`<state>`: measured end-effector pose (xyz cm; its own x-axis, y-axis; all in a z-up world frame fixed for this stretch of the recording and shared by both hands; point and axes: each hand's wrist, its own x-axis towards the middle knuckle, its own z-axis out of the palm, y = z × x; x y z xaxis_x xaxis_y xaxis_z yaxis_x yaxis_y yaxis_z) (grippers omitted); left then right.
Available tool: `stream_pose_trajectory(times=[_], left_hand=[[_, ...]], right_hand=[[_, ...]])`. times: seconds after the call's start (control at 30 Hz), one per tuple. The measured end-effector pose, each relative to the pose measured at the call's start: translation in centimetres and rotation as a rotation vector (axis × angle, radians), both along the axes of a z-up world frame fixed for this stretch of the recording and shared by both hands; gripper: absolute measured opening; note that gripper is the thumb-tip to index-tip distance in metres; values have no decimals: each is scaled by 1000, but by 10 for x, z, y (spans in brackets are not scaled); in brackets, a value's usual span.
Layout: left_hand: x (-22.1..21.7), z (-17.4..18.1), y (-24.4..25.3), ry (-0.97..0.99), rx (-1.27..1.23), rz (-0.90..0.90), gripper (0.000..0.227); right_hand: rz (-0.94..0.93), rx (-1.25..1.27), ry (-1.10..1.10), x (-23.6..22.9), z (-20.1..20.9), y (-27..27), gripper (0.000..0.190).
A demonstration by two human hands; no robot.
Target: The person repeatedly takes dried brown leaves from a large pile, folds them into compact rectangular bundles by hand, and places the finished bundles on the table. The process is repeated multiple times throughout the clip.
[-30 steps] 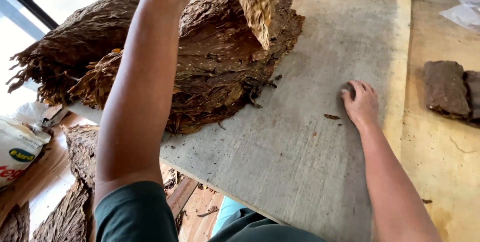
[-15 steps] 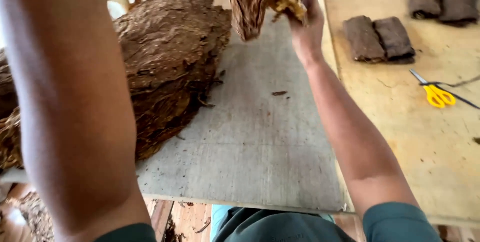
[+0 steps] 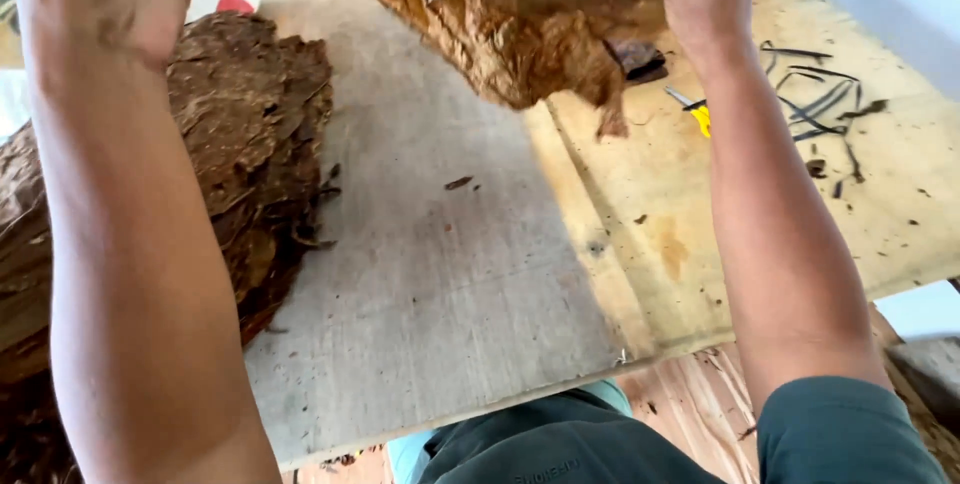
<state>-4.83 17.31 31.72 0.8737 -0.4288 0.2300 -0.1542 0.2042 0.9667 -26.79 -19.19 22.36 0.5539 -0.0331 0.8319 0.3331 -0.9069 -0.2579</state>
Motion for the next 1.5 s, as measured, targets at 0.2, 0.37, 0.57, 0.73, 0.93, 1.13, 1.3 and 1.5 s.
stream_pose_trajectory(times=[0.2,0.37,0.57,0.73,0.93,1.13,1.3,1.5], left_hand=[[-51,-46,3,94,194,0,15],[-18,-204,33,296,284,-93,19],[-46,-238,56,457,627,46,24],[-52,-242,76,239,547,-11,29],[-64,-232,80,280,618,-32,34],[-59,-242,84,333,574,-70,28],[-51,-272,78,222,592,87,24],[-53,-259,68,198,646,131,27]], right_hand=[[-164,-304,129,-67,-34,40,38],[-212,-512,594,-96,-149,51,79],[-185,-494,693,-118,-186,62,60],[-228,-274,808,-145,-189,60,42],[-218,-162,1061,-139,-136,79,44],[-153,-200,701,-95,-137,77,37],[-129,-377,751,-21,-177,95,50],[-127,-383,1028,-4,-187,100,61]])
